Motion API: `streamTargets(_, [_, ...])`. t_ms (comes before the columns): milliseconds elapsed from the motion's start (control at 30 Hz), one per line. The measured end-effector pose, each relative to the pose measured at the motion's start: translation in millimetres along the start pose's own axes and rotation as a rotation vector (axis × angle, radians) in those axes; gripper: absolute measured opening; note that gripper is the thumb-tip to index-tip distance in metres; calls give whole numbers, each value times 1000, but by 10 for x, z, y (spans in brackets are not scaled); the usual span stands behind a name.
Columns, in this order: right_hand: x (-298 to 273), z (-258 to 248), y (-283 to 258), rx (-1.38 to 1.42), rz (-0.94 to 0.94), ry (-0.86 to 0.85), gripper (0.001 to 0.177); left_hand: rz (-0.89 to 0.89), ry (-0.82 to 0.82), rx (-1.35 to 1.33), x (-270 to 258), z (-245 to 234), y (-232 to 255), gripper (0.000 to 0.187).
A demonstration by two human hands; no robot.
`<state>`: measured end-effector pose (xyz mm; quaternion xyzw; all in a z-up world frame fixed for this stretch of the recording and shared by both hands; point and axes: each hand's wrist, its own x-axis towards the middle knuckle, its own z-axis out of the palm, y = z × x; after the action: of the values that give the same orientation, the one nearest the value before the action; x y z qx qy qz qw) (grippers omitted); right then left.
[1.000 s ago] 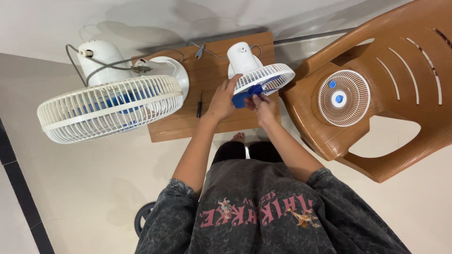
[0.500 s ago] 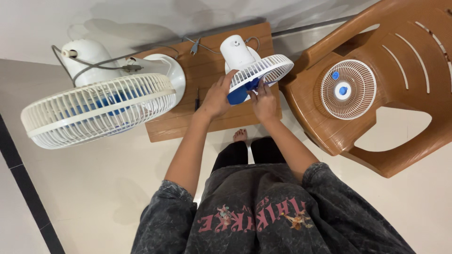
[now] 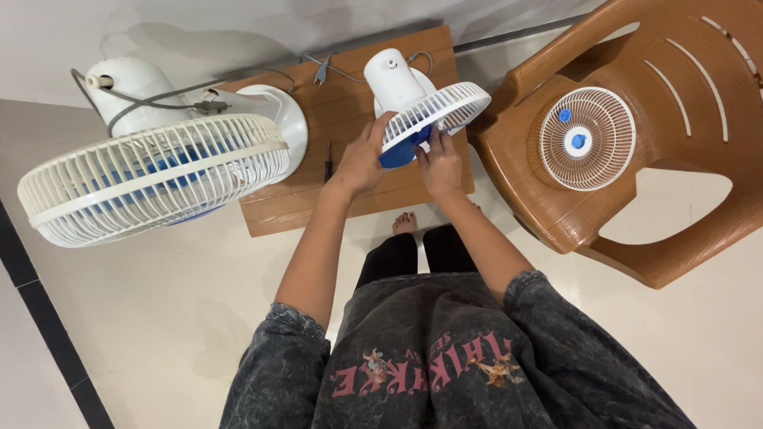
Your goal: The person disassembles a small white electric fan on a wooden table. They remove the front grille, then the blue fan blade, and use a screwdriver to loosen the central nut. The person then removes the rear grille and places the parts on a nearby chair.
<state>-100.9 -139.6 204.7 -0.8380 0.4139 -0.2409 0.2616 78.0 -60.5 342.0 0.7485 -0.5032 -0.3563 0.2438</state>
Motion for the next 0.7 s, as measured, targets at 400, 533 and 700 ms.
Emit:
streamTargets(400, [-209,112,-22,769,444,161,59,-57,112,11,-34,161,111,88])
streamTargets(533, [-56,99,-88,698,475,114,56,-49,135,29,-34,194,84,85])
streamTargets(700, [-23,12,-6,653,426,56,49,-35,192,14,-32,224,105,90])
